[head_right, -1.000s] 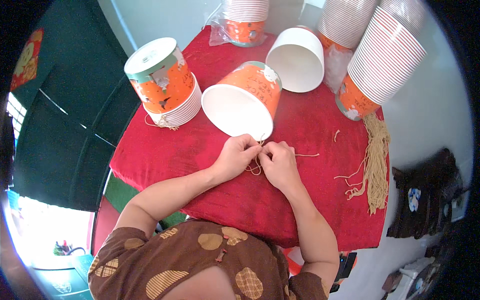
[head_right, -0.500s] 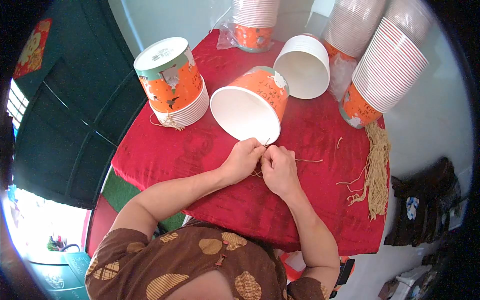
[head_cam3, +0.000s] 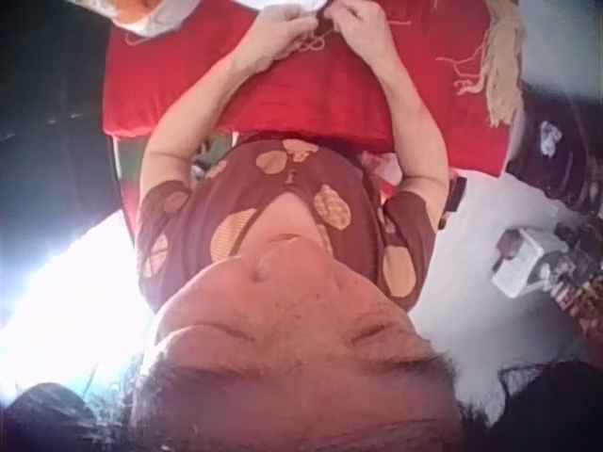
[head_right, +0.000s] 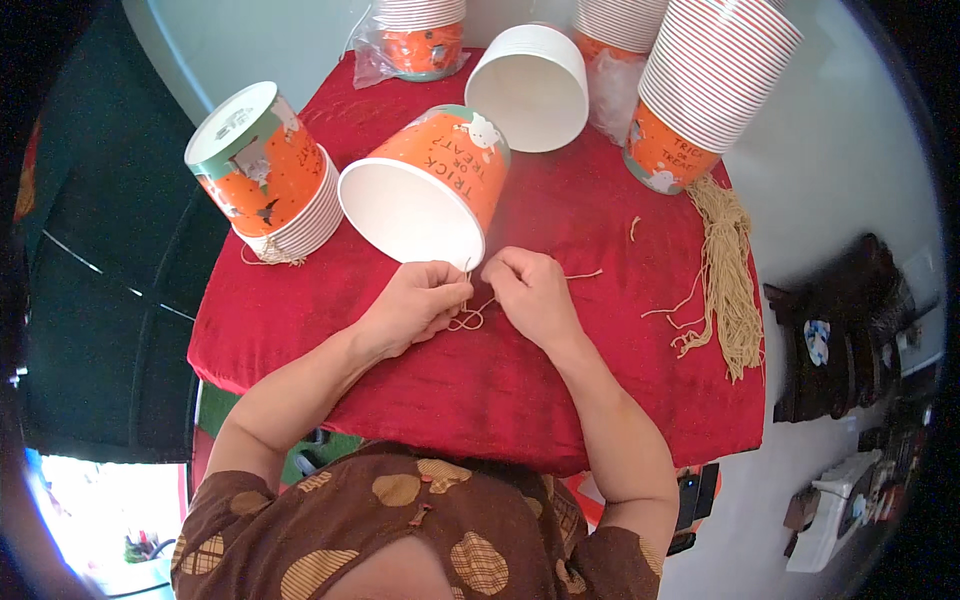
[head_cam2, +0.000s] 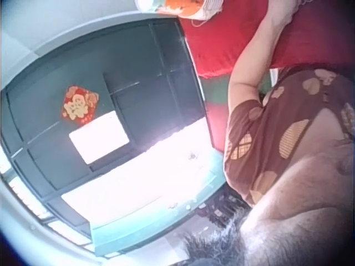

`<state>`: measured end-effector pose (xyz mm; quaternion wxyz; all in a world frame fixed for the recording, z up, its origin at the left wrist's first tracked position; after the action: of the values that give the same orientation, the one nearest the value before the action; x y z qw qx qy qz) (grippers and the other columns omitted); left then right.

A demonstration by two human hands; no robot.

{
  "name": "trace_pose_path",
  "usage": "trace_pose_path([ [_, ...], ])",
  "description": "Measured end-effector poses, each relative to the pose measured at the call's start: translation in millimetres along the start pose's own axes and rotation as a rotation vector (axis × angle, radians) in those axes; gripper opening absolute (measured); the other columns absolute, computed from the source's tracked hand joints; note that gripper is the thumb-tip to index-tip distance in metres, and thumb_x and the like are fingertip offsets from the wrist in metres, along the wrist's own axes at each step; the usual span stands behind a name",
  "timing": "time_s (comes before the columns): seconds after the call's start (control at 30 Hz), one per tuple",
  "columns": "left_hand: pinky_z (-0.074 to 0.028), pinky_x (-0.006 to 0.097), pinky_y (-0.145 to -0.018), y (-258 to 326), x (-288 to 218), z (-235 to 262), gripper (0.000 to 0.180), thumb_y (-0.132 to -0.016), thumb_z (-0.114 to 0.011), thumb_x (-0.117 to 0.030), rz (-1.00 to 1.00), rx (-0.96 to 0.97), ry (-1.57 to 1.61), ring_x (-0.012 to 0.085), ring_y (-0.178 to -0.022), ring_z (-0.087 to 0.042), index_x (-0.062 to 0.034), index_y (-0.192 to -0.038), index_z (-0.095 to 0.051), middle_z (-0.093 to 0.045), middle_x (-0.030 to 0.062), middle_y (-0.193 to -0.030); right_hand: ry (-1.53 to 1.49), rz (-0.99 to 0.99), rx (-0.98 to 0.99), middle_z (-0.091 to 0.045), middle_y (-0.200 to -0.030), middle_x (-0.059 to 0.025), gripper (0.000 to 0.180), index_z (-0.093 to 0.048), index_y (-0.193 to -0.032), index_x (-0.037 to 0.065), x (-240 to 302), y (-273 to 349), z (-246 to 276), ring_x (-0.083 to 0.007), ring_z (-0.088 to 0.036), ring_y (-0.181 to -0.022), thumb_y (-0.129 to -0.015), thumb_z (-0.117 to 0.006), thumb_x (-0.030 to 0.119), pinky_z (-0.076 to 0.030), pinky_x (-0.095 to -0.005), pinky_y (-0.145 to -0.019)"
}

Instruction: Threading string through holes in paper buckets to create handles.

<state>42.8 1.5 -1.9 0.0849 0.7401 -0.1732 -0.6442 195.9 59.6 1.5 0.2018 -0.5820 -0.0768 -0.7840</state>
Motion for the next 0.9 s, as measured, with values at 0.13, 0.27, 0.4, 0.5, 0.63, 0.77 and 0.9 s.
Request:
trace_pose_path([
  [0.13, -0.034, 0.021, -0.045, -0.6, 2.8, -1.7, 0.007, -0.088, -0.062, -0.008, -0.019, 0.025, -0.009, 0.0057, -0.053, -0.046, -0.0028, -0.085, -0.059, -0.056, 0.0, -0.069, 0.139, 0.063, 0.043, -0.06, -0.062, -0.0171, 0.025, -0.063, -0.073, -0.005, -12.7, -3.5, -7.1, -0.0229, -0.057, -0.06, -0.085, -0.059, 0.016, -0.046, -0.0359, -0.062],
  [0.27, -0.038, 0.021, -0.051, -4.9, 5.7, -2.6, 0.006, -0.086, -0.063, -0.005, -0.093, 0.059, -0.033, 0.0059, -0.059, -0.049, -0.0021, -0.082, -0.06, -0.058, 0.0005, -0.071, 0.123, 0.14, -0.017, -0.06, -0.062, -0.0186, 0.025, -0.063, -0.074, -0.005, -6.6, 0.2, -11.3, -0.0245, -0.058, -0.06, -0.083, -0.061, 0.018, -0.046, -0.0373, -0.061],
  [0.4, -0.036, 0.019, -0.05, -6.4, 11.0, -4.2, 0.003, -0.087, -0.064, -0.005, -0.17, 0.084, -0.078, 0.004, -0.058, -0.047, -0.0021, -0.086, -0.063, -0.058, -0.0016, -0.072, 0.058, 0.03, 0.005, -0.06, -0.062, -0.018, 0.025, -0.064, -0.074, -0.006, -21.8, -3.9, -14.2, -0.0233, -0.059, -0.059, -0.081, -0.062, 0.019, -0.047, -0.0376, -0.059],
  [0.5, -0.038, 0.019, -0.055, -8.6, 15.5, -1.7, 0.003, -0.086, -0.064, -0.004, -0.187, 0.124, -0.195, 0.0043, -0.063, -0.049, -0.0015, -0.085, -0.063, -0.06, -0.0011, -0.075, 0.046, 0.04, 0.007, -0.061, -0.061, -0.0174, 0.026, -0.064, -0.074, -0.006, -23.3, -4.0, -14.1, -0.0213, -0.06, -0.058, -0.082, -0.062, 0.019, -0.047, -0.0367, -0.057],
  [0.63, -0.043, 0.02, -0.061, -9.2, 21.2, -0.5, 0.001, -0.086, -0.065, -0.002, -0.207, 0.144, -0.221, 0.0051, -0.068, -0.052, -0.0014, -0.085, -0.064, -0.061, -0.001, -0.078, -0.057, -0.07, 0.067, -0.064, -0.063, -0.0157, 0.028, -0.066, -0.075, -0.006, -18.2, -2.3, -15.4, -0.0194, -0.062, -0.057, -0.082, -0.063, 0.021, -0.048, -0.0346, -0.056],
  [0.77, -0.046, 0.022, -0.069, -9.0, 21.5, -3.6, 0.001, -0.085, -0.064, 0.0, -0.263, 0.152, -0.242, 0.0058, -0.075, -0.055, -0.0003, -0.086, -0.064, -0.062, -0.0012, -0.081, -0.029, -0.021, 0.019, -0.067, -0.065, -0.0138, 0.029, -0.067, -0.075, -0.006, -16.7, -0.8, -18.4, -0.0173, -0.063, -0.058, -0.082, -0.064, 0.022, -0.049, -0.0334, -0.057],
  [0.9, -0.047, 0.023, -0.072, -6.9, 19.9, -3.1, 0.001, -0.085, -0.065, 0.0, -0.204, 0.141, -0.329, 0.0065, -0.078, -0.057, 0.0009, -0.086, -0.065, -0.064, 0.0001, -0.083, -0.058, -0.123, -0.024, -0.066, -0.063, -0.0098, 0.028, -0.069, -0.075, -0.004, -20.0, -0.6, -18.0, -0.0128, -0.061, -0.06, -0.081, -0.065, 0.023, -0.048, -0.032, -0.058],
])
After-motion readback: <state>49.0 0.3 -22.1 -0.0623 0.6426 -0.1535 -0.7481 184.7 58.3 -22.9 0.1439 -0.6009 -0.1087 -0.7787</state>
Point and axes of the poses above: each hand's wrist, its own y-axis away from the middle knuckle, its own z-axis out of the back of the hand, x = y × z, the point moved 4 cm from there along -y, towards the middle knuckle
